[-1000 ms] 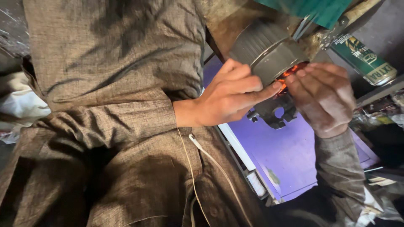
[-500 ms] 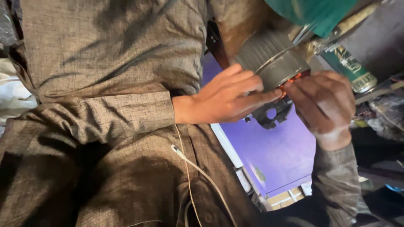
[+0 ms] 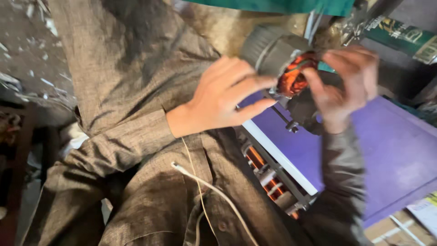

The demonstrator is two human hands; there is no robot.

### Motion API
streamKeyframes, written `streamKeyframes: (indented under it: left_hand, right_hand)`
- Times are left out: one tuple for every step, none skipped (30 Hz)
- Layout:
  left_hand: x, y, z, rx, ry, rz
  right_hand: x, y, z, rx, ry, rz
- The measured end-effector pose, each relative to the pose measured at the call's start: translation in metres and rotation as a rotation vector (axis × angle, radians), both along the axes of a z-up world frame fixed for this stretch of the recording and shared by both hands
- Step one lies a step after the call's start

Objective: The person wraps green insulating tape around the copper windings of a motor stator. They repeatedly cut strips of tape with scissors and apply them to the stator's surface.

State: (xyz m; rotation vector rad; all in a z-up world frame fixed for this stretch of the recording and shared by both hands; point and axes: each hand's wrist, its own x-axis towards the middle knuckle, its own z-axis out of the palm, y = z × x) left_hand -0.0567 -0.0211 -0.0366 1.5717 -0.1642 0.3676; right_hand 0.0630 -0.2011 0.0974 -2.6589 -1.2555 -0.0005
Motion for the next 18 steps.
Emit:
streamKeyframes:
  left_hand:
    - [0.004,0.002,0.005,0.040,-0.032,-0.001]
    - [0.009,0.003,0.010,0.081,-0.063,-0.001]
    - [0.013,0.005,0.017,0.125,-0.095,-0.013]
    - [0.018,0.005,0.023,0.200,-0.117,0.015]
    - [0.021,0.004,0.029,0.270,-0.137,0.032]
    - [0.023,0.003,0.035,0.338,-0.158,0.049]
    - [0.024,0.002,0.039,0.411,-0.154,0.061]
    - [0.023,0.002,0.042,0.483,-0.152,0.074]
    - [0.023,0.001,0.043,0.559,-0.148,0.091]
    - [0.023,-0.004,0.043,0.598,-0.126,0.083]
    - [0.022,-0.008,0.042,0.641,-0.090,0.083]
    - [0.022,-0.012,0.041,0.685,-0.055,0.085]
    - [0.019,-0.015,0.042,0.653,-0.004,0.037]
    - [0.019,-0.018,0.043,0.620,0.048,-0.010]
    - [0.022,-0.019,0.044,0.587,0.077,-0.054]
    - [0.020,-0.019,0.050,0.645,0.062,-0.035]
    - [0.021,-0.019,0.052,0.685,0.027,-0.034]
    - [0.022,-0.016,0.055,0.722,-0.009,-0.032]
  right_hand:
    - [-0.009,-0.003,-0.004,0.036,0.026,-0.047]
    - [-0.017,-0.007,-0.006,0.073,0.053,-0.092]
    - [-0.025,-0.009,-0.009,0.117,0.080,-0.147]
    - [-0.025,-0.011,-0.012,0.118,0.050,-0.070]
    - [-0.025,-0.014,-0.012,0.114,0.024,-0.005]
    - [-0.022,-0.016,-0.012,0.108,-0.004,0.059]
    - [-0.018,-0.017,-0.013,0.138,0.021,0.080]
    - [-0.013,-0.019,-0.015,0.169,0.045,0.102]
    - [-0.008,-0.020,-0.017,0.204,0.071,0.129]
    - [-0.007,-0.022,-0.019,0.207,0.063,0.122]
    - [-0.005,-0.024,-0.021,0.213,0.067,0.126]
    - [-0.001,-0.027,-0.023,0.206,0.073,0.135]
    - [-0.002,-0.031,-0.023,0.198,0.087,0.146]
    - [0.002,-0.037,-0.021,0.176,0.101,0.164]
    - [0.002,-0.041,-0.020,0.192,0.107,0.166]
    - [0.004,-0.045,-0.020,0.208,0.113,0.168]
    - [0.000,-0.048,-0.022,0.249,0.125,0.138]
    - [-0.004,-0.052,-0.026,0.292,0.135,0.110]
